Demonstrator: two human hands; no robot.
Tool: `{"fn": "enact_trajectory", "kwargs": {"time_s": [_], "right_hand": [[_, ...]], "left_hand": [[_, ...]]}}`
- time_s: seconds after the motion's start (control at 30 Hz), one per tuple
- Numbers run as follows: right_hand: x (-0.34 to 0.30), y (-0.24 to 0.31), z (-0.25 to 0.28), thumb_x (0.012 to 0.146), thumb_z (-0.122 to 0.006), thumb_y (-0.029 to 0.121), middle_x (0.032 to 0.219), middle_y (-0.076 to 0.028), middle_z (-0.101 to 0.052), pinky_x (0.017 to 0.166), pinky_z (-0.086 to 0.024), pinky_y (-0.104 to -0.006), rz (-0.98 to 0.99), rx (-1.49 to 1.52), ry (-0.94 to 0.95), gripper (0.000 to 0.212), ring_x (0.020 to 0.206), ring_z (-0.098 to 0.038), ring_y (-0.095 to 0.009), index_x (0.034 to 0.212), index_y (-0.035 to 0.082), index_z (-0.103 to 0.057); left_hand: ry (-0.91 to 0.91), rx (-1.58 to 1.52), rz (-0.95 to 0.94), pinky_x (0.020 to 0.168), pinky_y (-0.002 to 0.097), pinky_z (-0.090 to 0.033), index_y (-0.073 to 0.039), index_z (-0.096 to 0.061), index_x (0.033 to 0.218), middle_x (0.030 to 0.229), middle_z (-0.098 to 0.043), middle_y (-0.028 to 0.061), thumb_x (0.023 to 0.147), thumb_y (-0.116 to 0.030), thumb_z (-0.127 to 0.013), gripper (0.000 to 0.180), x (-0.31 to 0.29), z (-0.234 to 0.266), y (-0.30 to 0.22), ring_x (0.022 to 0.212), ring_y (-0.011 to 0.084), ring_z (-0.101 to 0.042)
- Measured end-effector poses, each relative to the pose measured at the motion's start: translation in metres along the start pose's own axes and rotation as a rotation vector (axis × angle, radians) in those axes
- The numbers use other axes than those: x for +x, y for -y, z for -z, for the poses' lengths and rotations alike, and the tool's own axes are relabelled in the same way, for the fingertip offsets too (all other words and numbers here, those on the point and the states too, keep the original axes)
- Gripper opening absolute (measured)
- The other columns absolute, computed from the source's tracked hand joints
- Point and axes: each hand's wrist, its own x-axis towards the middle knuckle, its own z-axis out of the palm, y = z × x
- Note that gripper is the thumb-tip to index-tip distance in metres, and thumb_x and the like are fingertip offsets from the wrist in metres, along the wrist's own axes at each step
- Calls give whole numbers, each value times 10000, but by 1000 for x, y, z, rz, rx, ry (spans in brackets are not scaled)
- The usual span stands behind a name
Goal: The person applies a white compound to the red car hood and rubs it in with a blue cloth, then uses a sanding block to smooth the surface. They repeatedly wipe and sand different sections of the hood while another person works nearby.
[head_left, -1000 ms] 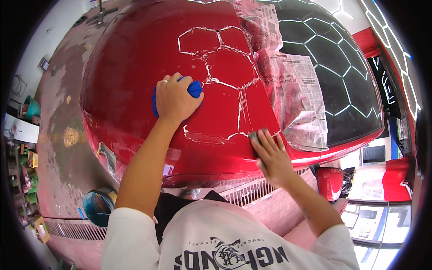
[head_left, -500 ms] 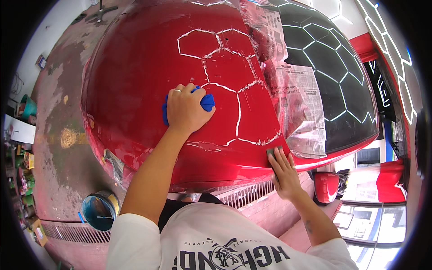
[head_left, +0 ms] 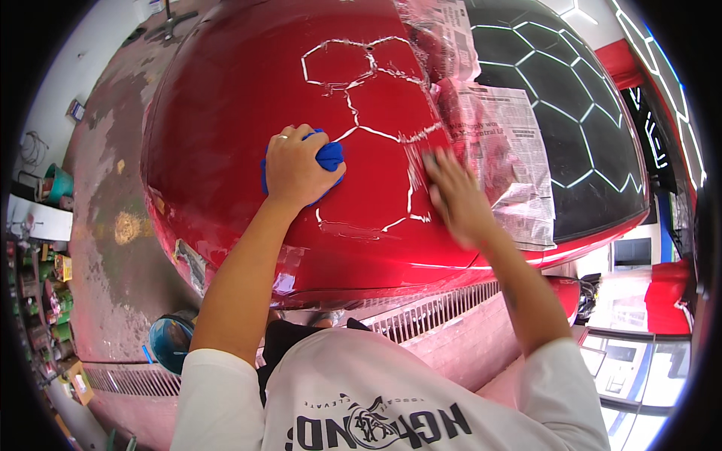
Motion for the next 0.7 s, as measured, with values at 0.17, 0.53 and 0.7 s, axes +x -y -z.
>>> {"fn": "enact_trajectory", "kwargs": {"time_s": [0.17, 0.53, 0.7], "right_hand": [[-157, 6, 14, 1174, -510, 327, 1847, -216, -328, 1407, -137, -627, -14, -19, 208, 659, 1730, -264, -418, 1776, 97, -377], [233, -71, -28, 1232, -359, 430, 1842, -183, -355, 1367, -256, -665, -123, -64, -82, 589, 1715, -303, -405, 1751, 154, -390], [-18, 39, -15, 1167, -546, 340, 1829, -230, -348, 1386, -225, -635, 22, -21, 22, 701, 1716, -297, -415, 1796, 133, -317]], "left_hand": [[59, 2, 39, 976, 480, -531, -134, -826, 988, 1072, -749, 70, 737, -335, -951, 345, 3, 0, -14, 1059, 305, -699], [34, -24, -15, 957, 496, -545, -109, -817, 963, 1040, -743, 73, 721, -312, -954, 344, 1, 1, -7, 1037, 311, -704], [43, -41, -5, 967, 481, -536, -102, -817, 984, 1054, -747, 82, 753, -288, -936, 320, 3, 0, -8, 1034, 314, -695]]}}
